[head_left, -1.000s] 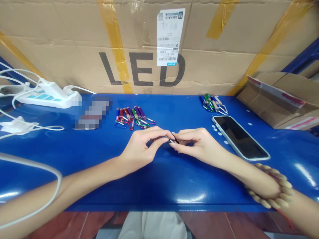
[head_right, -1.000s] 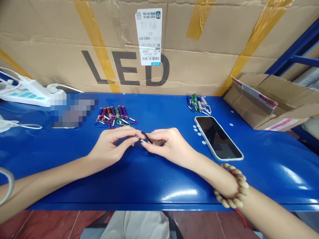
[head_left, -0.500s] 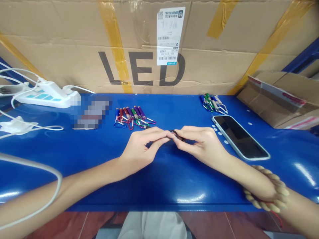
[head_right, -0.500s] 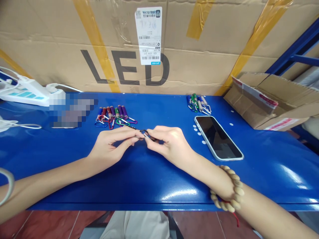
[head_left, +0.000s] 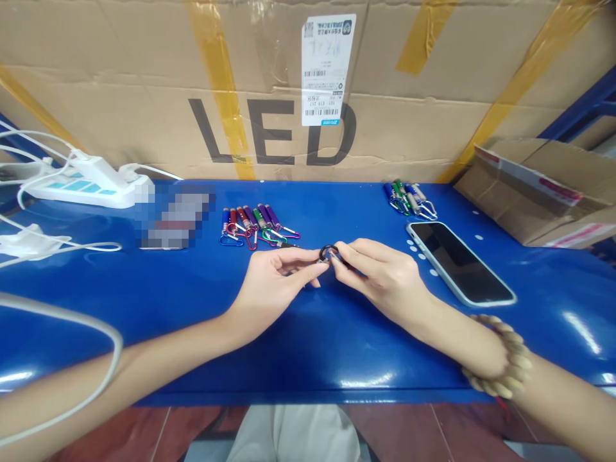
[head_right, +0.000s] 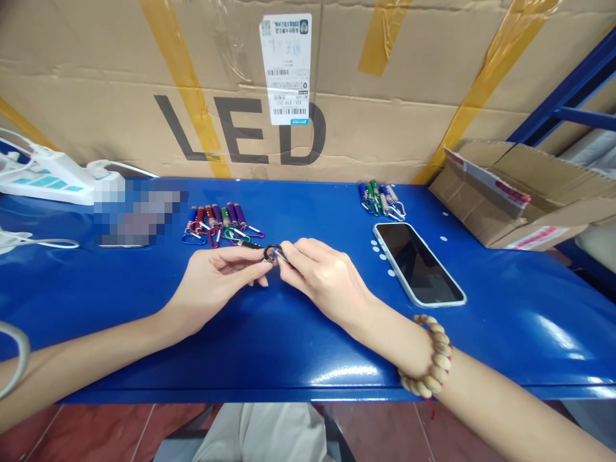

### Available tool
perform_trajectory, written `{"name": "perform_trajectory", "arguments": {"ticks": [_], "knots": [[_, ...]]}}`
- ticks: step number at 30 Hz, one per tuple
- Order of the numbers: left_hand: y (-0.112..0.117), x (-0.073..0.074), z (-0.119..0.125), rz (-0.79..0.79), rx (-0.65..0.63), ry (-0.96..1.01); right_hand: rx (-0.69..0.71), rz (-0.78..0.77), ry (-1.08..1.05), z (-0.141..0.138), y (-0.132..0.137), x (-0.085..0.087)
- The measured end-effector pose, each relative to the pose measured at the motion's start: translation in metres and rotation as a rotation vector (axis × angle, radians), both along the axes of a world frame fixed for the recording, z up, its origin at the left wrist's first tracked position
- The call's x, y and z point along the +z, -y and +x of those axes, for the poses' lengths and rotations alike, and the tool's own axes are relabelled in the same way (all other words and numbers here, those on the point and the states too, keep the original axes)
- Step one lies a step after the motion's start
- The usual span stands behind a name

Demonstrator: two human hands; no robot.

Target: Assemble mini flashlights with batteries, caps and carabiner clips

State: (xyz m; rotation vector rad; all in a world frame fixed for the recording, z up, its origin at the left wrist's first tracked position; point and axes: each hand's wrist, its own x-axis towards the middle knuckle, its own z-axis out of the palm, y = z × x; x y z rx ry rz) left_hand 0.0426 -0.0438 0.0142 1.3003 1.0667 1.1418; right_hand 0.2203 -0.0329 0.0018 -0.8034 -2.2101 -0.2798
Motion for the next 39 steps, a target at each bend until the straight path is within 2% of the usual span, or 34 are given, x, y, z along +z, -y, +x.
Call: {"name": "perform_trajectory", "arguments": {"ticks": [5, 14, 25, 27, 29, 32, 34, 37, 39], "knots": [[0.000, 0.006, 0.003, -0.186, -0.023, 0.042, -0.065, 0.156, 0.100, -0.004, -0.001, -0.001], [-0.006, 0.004, -0.002, -0.263, -0.187, 0.041, -0.101, 0.372, 0.195, -0.004, -0.005, 0.003], [-0.008, 0.006, -0.002, -0.303, -0.246, -0.038, -0.123, 0.298, 0.337, -0.001, -0.007, 0.005], [-0.004, 0.007, 0.002, -0.354, -0.280, -0.079, -0.146, 0.245, 0.344, 0.000, -0.011, 0.005], [0.000, 0.008, 0.006, -0.402, -0.315, -0.113, -0.192, 0.122, 0.312, 0.001, -0.018, 0.005], [0.000, 0.007, 0.006, -0.362, -0.336, -0.131, -0.248, -0.151, 0.231, 0.007, -0.028, 0.005], [-0.004, 0.006, 0.002, -0.313, -0.305, -0.133, -0.280, -0.283, 0.186, 0.014, -0.032, 0.006], [-0.012, 0.004, -0.005, -0.223, -0.228, -0.098, -0.333, -0.346, 0.112, 0.021, -0.030, 0.011], [-0.016, 0.004, -0.008, -0.185, -0.196, -0.053, -0.267, -0.361, 0.011, 0.021, -0.024, 0.016]]}}
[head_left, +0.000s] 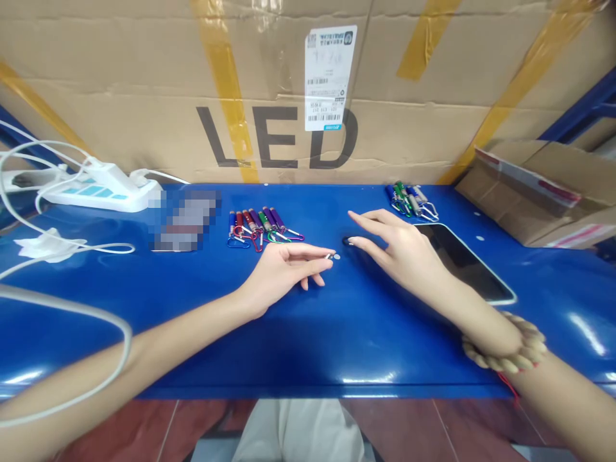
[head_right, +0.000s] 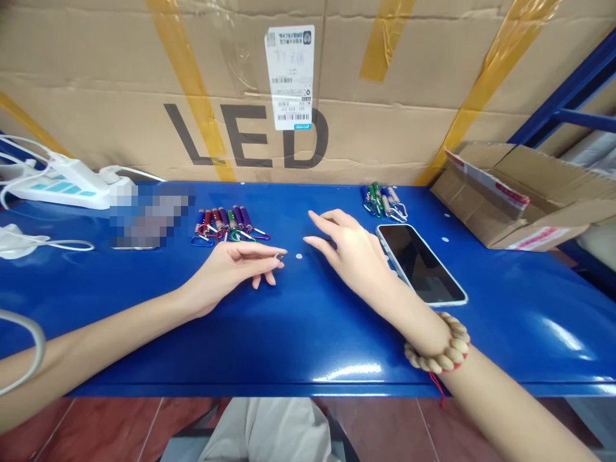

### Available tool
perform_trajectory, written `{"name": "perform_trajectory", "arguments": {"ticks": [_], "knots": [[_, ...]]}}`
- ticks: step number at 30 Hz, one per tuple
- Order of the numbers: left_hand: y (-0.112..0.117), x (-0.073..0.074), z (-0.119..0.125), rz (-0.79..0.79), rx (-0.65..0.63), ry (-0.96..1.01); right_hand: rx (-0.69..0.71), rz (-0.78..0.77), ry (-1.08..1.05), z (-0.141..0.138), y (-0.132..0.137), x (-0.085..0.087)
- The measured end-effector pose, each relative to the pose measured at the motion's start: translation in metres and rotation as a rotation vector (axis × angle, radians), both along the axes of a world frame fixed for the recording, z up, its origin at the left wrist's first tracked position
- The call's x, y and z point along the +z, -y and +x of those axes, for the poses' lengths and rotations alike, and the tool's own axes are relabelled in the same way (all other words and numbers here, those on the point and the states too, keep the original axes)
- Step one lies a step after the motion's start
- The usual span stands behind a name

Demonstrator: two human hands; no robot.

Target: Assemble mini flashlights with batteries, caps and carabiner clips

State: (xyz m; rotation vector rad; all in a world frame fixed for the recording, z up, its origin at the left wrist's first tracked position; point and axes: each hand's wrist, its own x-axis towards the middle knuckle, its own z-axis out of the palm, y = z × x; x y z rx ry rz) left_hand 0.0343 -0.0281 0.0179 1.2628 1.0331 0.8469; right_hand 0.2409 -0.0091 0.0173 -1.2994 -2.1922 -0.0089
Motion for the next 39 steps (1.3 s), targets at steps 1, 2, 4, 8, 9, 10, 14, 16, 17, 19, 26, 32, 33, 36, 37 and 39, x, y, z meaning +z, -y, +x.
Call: {"name": "perform_trajectory", "arguments": {"ticks": [1, 2, 4, 8, 9, 10, 14, 16, 17, 19, 26, 32, 33, 36, 37, 39], "knots": [[-0.001, 0.000, -0.001, 0.000, 0.008, 0.027, 0.077, -0.010, -0.075, -0.002, 0.004, 0.002], [-0.001, 0.000, -0.001, -0.010, 0.007, 0.052, 0.174, -0.024, -0.155, -0.005, 0.007, 0.003], [0.000, 0.000, -0.002, -0.042, -0.024, 0.087, 0.357, -0.060, -0.296, -0.013, 0.013, 0.004], [0.003, 0.000, -0.001, -0.040, -0.109, 0.066, 0.423, -0.154, -0.469, -0.022, 0.017, 0.003], [0.002, -0.001, -0.002, -0.026, -0.121, 0.045, 0.411, -0.180, -0.497, -0.022, 0.018, 0.003], [0.001, -0.001, -0.003, 0.000, -0.129, 0.011, 0.398, -0.195, -0.514, -0.022, 0.018, 0.003], [-0.009, -0.005, -0.011, 0.455, -0.120, -0.352, 0.321, -0.115, -0.492, -0.019, 0.016, 0.003], [-0.016, -0.007, -0.016, 0.815, -0.112, -0.641, 0.252, -0.052, -0.473, -0.017, 0.015, 0.003], [-0.019, -0.009, -0.018, 0.915, -0.120, -0.767, 0.220, -0.033, -0.467, -0.016, 0.013, 0.003], [-0.022, -0.011, -0.021, 1.010, -0.130, -0.903, 0.180, -0.021, -0.458, -0.016, 0.012, 0.003], [-0.009, -0.005, -0.009, 0.739, -0.090, -0.502, 0.249, 0.141, -0.443, -0.020, 0.017, 0.003], [0.001, -0.005, -0.002, 0.581, -0.107, -0.353, 0.331, 0.182, -0.404, -0.022, 0.022, 0.005], [0.001, -0.006, -0.003, 0.566, -0.103, -0.348, 0.342, 0.175, -0.397, -0.023, 0.022, 0.005], [0.003, -0.006, -0.004, 0.549, -0.103, -0.365, 0.343, 0.150, -0.386, -0.023, 0.023, 0.006], [0.003, -0.006, -0.004, 0.552, -0.113, -0.377, 0.335, 0.144, -0.385, -0.023, 0.024, 0.006], [0.004, -0.006, -0.005, 0.571, -0.158, -0.406, 0.323, 0.139, -0.388, -0.022, 0.025, 0.006]]}}
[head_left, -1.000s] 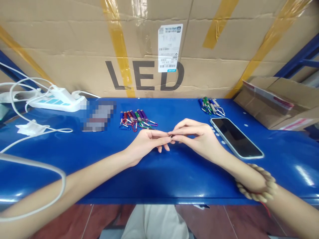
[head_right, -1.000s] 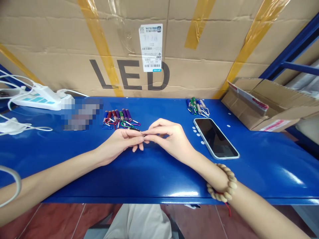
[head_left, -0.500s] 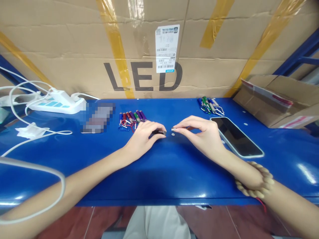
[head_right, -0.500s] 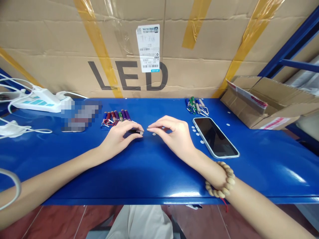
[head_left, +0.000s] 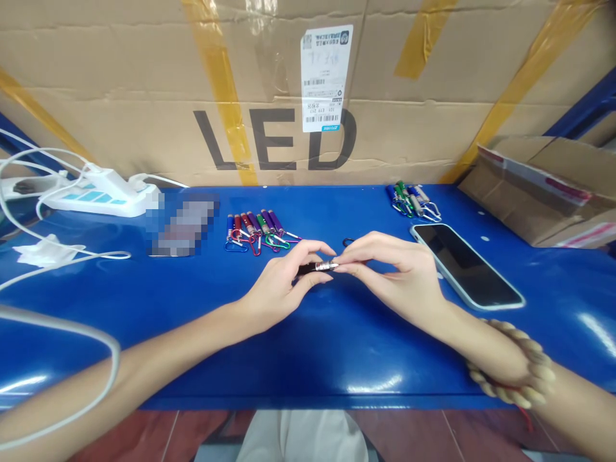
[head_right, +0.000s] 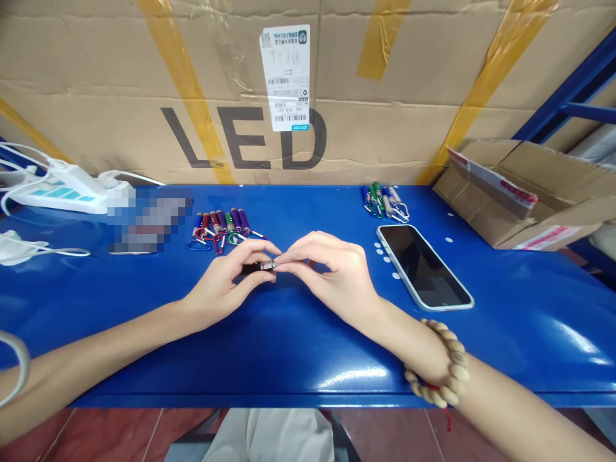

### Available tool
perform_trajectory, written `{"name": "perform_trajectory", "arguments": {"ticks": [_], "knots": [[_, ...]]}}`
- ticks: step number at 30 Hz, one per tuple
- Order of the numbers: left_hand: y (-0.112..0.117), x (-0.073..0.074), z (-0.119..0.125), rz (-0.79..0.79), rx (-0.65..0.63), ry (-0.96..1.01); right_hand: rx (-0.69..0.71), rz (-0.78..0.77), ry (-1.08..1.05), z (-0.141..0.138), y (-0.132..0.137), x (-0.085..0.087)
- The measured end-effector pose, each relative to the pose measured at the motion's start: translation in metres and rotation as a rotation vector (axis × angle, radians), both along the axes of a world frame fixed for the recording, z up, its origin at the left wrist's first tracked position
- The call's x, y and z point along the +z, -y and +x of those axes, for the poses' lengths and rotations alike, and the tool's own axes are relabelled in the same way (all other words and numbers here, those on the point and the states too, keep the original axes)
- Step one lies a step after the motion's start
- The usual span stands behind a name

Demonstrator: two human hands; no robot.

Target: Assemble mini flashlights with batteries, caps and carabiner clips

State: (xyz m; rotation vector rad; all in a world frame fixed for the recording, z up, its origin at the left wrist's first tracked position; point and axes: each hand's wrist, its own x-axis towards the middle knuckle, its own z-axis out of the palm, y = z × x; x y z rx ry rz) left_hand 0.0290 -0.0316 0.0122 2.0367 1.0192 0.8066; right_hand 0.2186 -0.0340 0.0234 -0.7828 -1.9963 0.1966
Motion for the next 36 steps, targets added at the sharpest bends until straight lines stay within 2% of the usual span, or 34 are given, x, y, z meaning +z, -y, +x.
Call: {"name": "perform_trajectory", "arguments": {"ticks": [3, 6, 10, 13, 15, 17, 20, 23, 31, 34, 36], "knots": [[-0.001, 0.000, -0.001, 0.067, -0.078, -0.070, 0.002, -0.022, 0.025, 0.003, -0.001, -0.002], [-0.004, -0.003, -0.002, 0.120, -0.130, -0.125, 0.010, -0.020, 0.168, 0.008, -0.005, -0.006], [-0.004, -0.009, -0.002, 0.197, -0.151, -0.199, 0.035, 0.156, 0.446, 0.015, -0.007, -0.012], [0.001, -0.013, -0.001, 0.302, -0.171, -0.221, 0.059, 0.228, 0.525, 0.014, -0.004, -0.016], [0.004, -0.015, -0.001, 0.360, -0.179, -0.230, 0.099, 0.141, 0.458, 0.011, -0.001, -0.017], [0.006, -0.015, -0.002, 0.388, -0.178, -0.258, 0.152, -0.065, 0.346, 0.007, 0.001, -0.016], [0.005, -0.015, -0.001, 0.384, -0.194, -0.278, 0.193, -0.350, 0.230, 0.004, 0.001, -0.013], [0.002, -0.014, 0.000, 0.352, -0.176, -0.227, 0.175, -0.436, 0.221, 0.004, -0.001, -0.009], [-0.001, -0.012, 0.002, 0.188, -0.046, -0.170, 0.124, -0.398, 0.209, 0.005, -0.008, -0.008], [0.001, -0.007, 0.001, 0.121, -0.006, -0.167, 0.004, -0.334, 0.210, 0.012, -0.012, -0.004], [0.001, -0.004, 0.001, 0.067, 0.029, -0.148, -0.154, -0.247, 0.258, 0.022, -0.018, -0.002]]}}
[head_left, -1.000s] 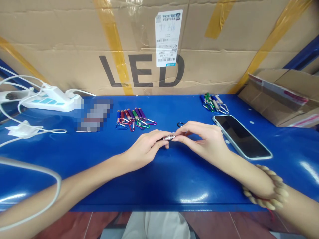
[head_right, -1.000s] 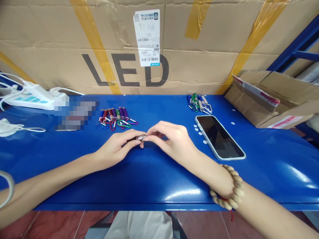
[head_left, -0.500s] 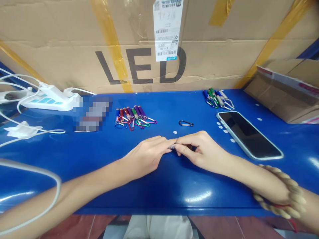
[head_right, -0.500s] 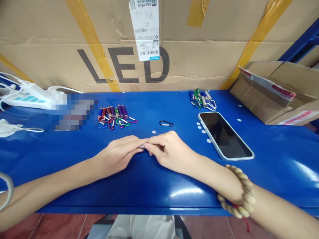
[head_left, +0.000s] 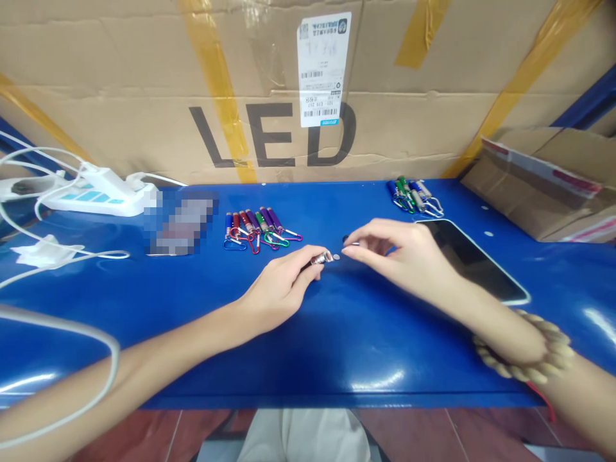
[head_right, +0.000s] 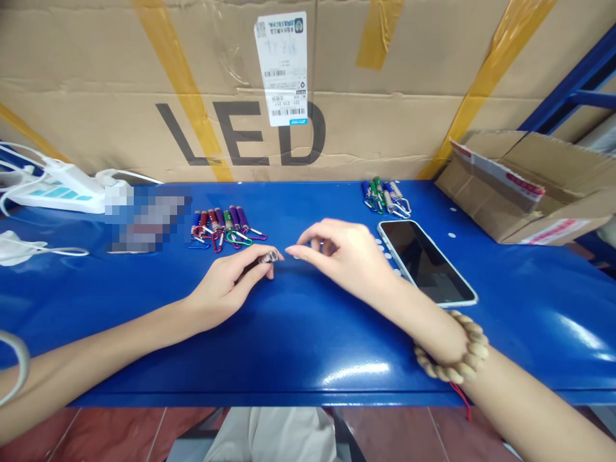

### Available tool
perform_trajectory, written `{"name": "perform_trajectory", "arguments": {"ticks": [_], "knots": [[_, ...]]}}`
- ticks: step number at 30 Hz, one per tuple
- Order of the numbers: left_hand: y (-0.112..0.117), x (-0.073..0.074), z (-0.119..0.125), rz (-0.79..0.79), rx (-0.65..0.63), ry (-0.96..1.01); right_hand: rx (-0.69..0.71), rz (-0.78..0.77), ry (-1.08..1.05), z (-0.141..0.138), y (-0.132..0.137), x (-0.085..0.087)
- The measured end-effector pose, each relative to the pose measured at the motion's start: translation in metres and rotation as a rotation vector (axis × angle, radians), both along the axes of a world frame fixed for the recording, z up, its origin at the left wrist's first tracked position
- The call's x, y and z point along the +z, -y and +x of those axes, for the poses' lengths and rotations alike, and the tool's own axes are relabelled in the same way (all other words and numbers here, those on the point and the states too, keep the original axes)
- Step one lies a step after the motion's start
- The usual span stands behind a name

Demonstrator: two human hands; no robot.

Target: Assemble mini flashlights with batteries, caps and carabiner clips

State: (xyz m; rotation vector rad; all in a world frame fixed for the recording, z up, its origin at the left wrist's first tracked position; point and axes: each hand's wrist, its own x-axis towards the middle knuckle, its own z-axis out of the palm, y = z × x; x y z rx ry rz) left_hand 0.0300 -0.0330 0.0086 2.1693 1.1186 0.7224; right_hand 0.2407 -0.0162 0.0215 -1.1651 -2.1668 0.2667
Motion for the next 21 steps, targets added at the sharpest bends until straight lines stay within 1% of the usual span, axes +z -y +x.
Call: {"name": "perform_trajectory", "arguments": {"ticks": [2, 3, 5, 7, 9, 11, 13, 17, 21], "knots": [[0.000, 0.002, 0.000, -0.055, 0.042, 0.046, -0.115, 0.085, 0.147, 0.011, -0.007, -0.002], [0.000, 0.001, 0.000, -0.081, 0.060, 0.080, -0.132, 0.098, 0.226, 0.016, -0.010, -0.004], [-0.001, 0.000, 0.001, -0.131, 0.076, 0.159, -0.089, 0.066, 0.316, 0.023, -0.017, -0.010], [-0.002, -0.003, 0.001, -0.176, 0.071, 0.224, -0.011, 0.007, 0.304, 0.026, -0.021, -0.014], [-0.002, -0.004, 0.001, -0.198, 0.058, 0.255, 0.050, -0.048, 0.253, 0.024, -0.024, -0.015], [-0.002, -0.004, 0.001, -0.188, 0.055, 0.258, 0.111, -0.098, 0.220, 0.021, -0.025, -0.013], [-0.002, -0.002, 0.001, -0.172, 0.074, 0.227, 0.172, -0.114, 0.214, 0.016, -0.023, -0.010], [-0.002, 0.003, 0.002, -0.152, 0.115, 0.102, 0.215, -0.031, 0.216, 0.003, -0.013, -0.009], [-0.006, 0.001, 0.001, -0.115, 0.020, 0.075, 0.326, 0.081, 0.117, -0.012, 0.001, -0.012]]}}
